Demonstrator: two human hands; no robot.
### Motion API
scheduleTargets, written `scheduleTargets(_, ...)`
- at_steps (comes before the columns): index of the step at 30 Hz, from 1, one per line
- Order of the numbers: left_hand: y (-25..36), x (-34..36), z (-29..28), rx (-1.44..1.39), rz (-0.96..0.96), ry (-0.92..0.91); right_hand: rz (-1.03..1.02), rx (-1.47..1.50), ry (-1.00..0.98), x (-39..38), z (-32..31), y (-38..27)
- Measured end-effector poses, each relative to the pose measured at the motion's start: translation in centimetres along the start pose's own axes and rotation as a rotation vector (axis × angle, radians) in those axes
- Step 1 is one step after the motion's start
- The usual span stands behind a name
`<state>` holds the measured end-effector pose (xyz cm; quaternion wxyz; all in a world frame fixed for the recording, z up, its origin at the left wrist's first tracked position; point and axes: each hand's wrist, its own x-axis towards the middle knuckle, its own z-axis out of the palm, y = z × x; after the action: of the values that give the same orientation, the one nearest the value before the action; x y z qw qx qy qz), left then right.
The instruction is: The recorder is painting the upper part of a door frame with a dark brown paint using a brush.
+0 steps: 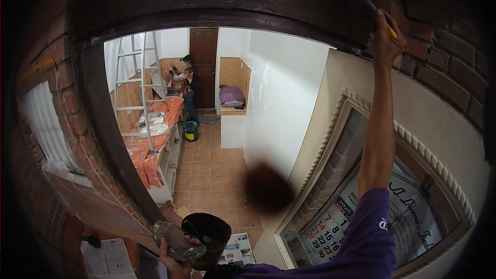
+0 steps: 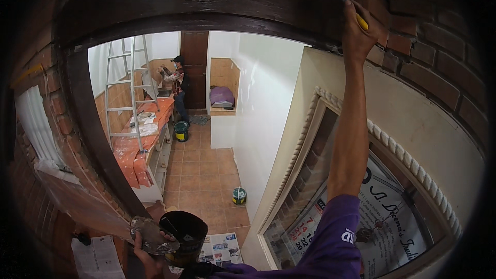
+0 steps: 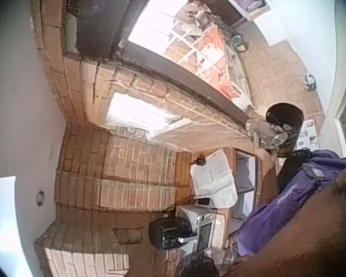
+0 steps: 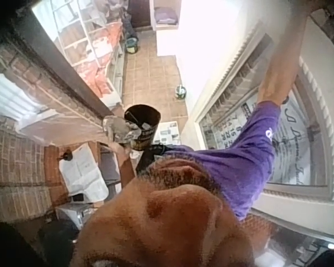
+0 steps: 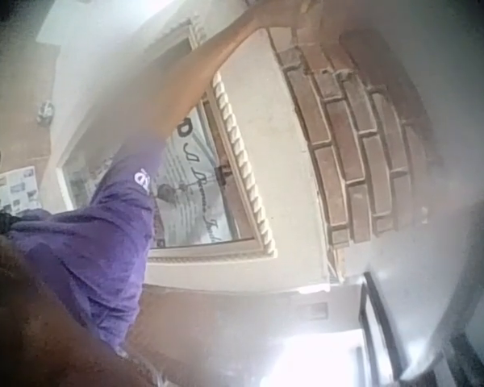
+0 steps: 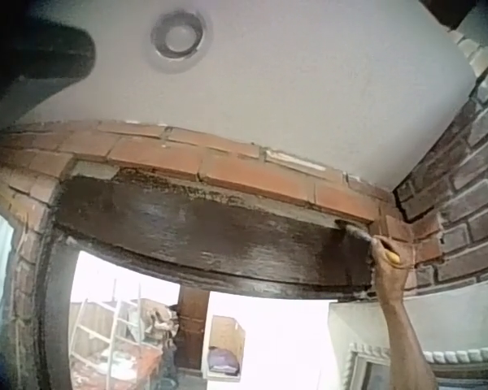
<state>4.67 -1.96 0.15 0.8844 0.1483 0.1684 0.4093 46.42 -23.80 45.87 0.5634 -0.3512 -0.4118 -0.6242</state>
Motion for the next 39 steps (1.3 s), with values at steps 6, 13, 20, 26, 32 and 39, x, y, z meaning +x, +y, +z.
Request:
scheduleTargets(6, 0.2, -0.2, -0.3, 0.017, 0.022, 0.013, 0.132, -0.04, 0.125, 0.8, -0.4, 1.0)
scheduleTargets(13, 0.1, 0.0, -0.6, 0.038, 0.021, 0.003, 0.133, 0.006, 0.095, 1.0, -0.1, 1.0)
scheduleTargets(20, -0.1, 0.1, -0.2, 0.021, 0.007, 0.015, 0.152, -0.043, 0.111, 1.2, -0.2, 0.8)
scheduleTargets(26, -0.2, 0.0, 0.1, 0.0, 0.006, 0.036, 0.084, 0.015, 0.079, 0.7, 1.0, 0.0)
scheduleTargets(32, -0.6, 0.1, 0.1, 0.008, 0.016, 0.027, 0.079, 0.115, 0.026, 0.8, 2.0, -0.9)
scheduleTargets(39, -0.8, 0.0, 0.0, 0.068, 0.058, 0.023, 0.131, 0.0, 0.059, 1.6, 0.3, 0.1)
